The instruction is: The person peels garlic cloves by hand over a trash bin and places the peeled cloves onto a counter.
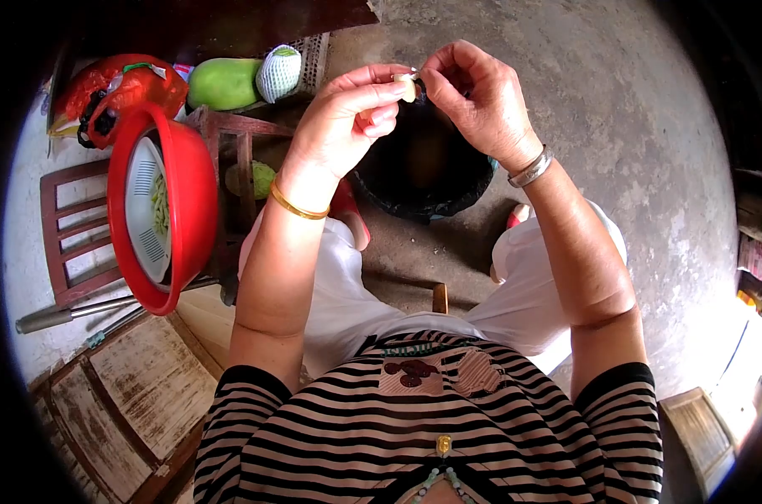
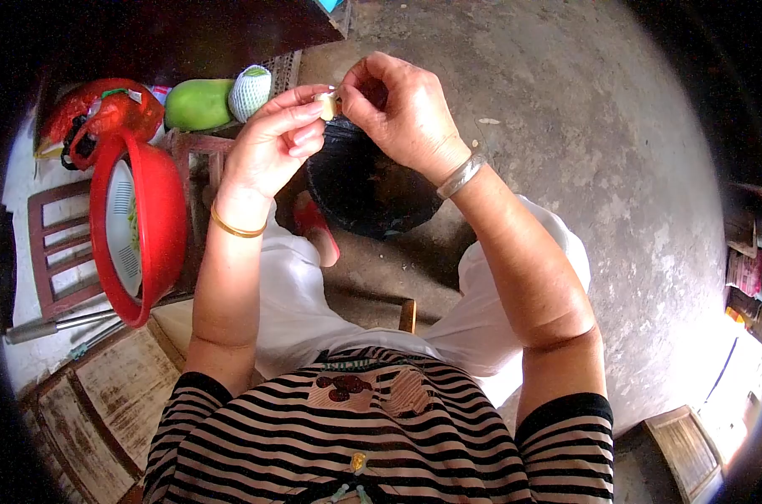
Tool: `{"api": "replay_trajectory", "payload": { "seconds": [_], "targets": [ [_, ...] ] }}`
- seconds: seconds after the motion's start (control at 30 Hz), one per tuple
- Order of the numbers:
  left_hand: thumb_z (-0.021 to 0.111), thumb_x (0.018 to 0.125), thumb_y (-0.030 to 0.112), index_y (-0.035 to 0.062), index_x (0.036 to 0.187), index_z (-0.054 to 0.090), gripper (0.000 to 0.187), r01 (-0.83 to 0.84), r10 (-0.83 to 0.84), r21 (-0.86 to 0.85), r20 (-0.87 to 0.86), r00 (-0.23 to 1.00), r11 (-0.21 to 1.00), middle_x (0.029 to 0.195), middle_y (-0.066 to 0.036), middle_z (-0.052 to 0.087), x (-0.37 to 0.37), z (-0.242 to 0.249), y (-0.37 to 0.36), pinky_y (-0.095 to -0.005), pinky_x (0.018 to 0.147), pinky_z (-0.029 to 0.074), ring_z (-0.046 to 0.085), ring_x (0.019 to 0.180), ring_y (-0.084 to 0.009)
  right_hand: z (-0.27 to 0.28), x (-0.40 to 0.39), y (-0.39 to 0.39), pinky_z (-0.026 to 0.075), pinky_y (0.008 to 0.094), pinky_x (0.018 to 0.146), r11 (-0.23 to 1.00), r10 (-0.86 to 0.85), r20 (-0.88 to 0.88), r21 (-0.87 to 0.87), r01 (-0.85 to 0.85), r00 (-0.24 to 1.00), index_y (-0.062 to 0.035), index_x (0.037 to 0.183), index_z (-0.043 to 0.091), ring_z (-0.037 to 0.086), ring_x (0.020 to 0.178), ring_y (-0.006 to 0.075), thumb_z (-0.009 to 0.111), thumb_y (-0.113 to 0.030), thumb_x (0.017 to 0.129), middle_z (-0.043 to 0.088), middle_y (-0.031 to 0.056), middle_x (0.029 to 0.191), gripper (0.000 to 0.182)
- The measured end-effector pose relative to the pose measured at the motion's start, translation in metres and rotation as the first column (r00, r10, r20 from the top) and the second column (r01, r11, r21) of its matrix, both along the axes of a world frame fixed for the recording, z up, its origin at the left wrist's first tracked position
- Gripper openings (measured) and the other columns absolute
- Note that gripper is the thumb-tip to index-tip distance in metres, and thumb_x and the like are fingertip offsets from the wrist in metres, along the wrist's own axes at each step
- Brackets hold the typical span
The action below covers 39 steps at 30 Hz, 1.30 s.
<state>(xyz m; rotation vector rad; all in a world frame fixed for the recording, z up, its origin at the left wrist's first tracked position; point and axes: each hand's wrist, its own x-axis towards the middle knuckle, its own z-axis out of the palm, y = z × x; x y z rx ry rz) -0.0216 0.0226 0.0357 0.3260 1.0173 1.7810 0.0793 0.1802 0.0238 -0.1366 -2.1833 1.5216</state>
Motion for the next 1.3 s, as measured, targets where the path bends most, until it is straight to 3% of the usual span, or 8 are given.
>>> {"api": "replay_trajectory", "payload": {
  "seconds": [0.13,0.23,0.43,0.53,0.83,1.13,1.3],
  "targets": [
    [0.056,0.084,0.003,-0.0029,0.101,0.058,0.018,0.025,-0.025,0.013,0.009,1.000,1.000,0.083,-0.006,0.061,-0.001,-0.001,0.000,-0.0153,0.047,0.033,0.045,0.056,-0.0035,0.001,0.000,0.002,0.049,0.0214,0.065,1.000,0.007,0.026,0.001,-0.007,1.000,-0.0011,0.088,0.058,0.056,0.069,0.0053,0.061,-0.011,0.084,0.061,0.0005,0.076,0.011],
    [0.055,0.084,0.003,-0.0035,0.103,0.058,0.020,0.034,-0.034,0.003,0.024,0.999,0.999,0.084,-0.007,0.061,-0.001,0.000,-0.001,-0.0152,0.047,0.033,0.045,0.056,-0.0036,-0.001,-0.002,0.002,0.050,0.0265,0.060,0.999,-0.052,-0.041,-0.018,0.051,0.998,-0.0021,0.082,0.061,0.062,0.061,0.0146,0.063,-0.013,0.078,0.063,0.0085,0.069,0.012],
    [0.052,0.086,0.001,-0.0034,0.114,0.053,0.028,0.072,-0.071,0.014,-0.037,0.997,0.997,0.091,-0.007,0.058,-0.002,0.003,-0.002,-0.0151,0.050,0.035,0.041,0.056,-0.0036,0.001,-0.001,0.005,0.051,0.0266,0.060,0.996,-0.086,-0.018,0.020,0.086,0.996,-0.0022,0.082,0.061,0.063,0.061,0.0149,0.064,-0.014,0.078,0.064,0.0081,0.070,0.012],
    [0.056,0.084,0.002,-0.0016,0.110,0.057,0.026,0.021,-0.020,0.012,-0.059,0.998,1.000,0.088,-0.007,0.062,0.001,0.004,-0.001,-0.0143,0.049,0.034,0.042,0.056,-0.0025,0.000,-0.001,0.005,0.051,0.0266,0.060,0.996,-0.085,-0.015,0.007,0.085,0.996,-0.0021,0.082,0.061,0.063,0.061,0.0151,0.064,-0.014,0.078,0.064,0.0085,0.070,0.013],
    [0.055,0.084,0.000,0.0001,0.115,0.055,0.031,0.084,-0.077,0.087,-0.086,0.993,0.993,0.095,-0.011,0.063,-0.004,0.008,-0.004,-0.0147,0.048,0.033,0.039,0.055,-0.0020,-0.001,-0.003,0.010,0.051,0.0273,0.061,0.986,-0.162,-0.023,0.041,0.163,0.987,-0.0017,0.083,0.062,0.064,0.063,0.0163,0.064,-0.014,0.077,0.065,0.0096,0.072,0.014],
    [0.049,0.088,0.000,-0.0029,0.117,0.051,0.029,0.000,-0.010,0.091,0.105,0.994,0.996,0.104,-0.019,0.058,-0.011,0.001,-0.007,-0.0155,0.048,0.034,0.040,0.057,-0.0049,-0.006,-0.002,0.009,0.049,0.0235,0.059,0.994,-0.046,-0.076,0.095,0.053,0.996,-0.0045,0.083,0.062,0.058,0.059,0.0101,0.063,-0.004,0.074,0.060,0.0043,0.068,0.009],
    [0.049,0.089,0.001,-0.0027,0.113,0.053,0.025,-0.038,0.033,0.070,0.068,0.997,0.997,0.102,-0.016,0.059,-0.011,-0.001,-0.007,-0.0151,0.047,0.033,0.040,0.056,-0.0048,-0.006,0.001,-0.001,0.048,0.0231,0.059,0.990,0.072,-0.017,-0.117,-0.074,0.997,-0.0024,0.084,0.063,0.056,0.060,0.0063,0.065,-0.009,0.077,0.061,0.0037,0.067,0.009]
  ]
}}
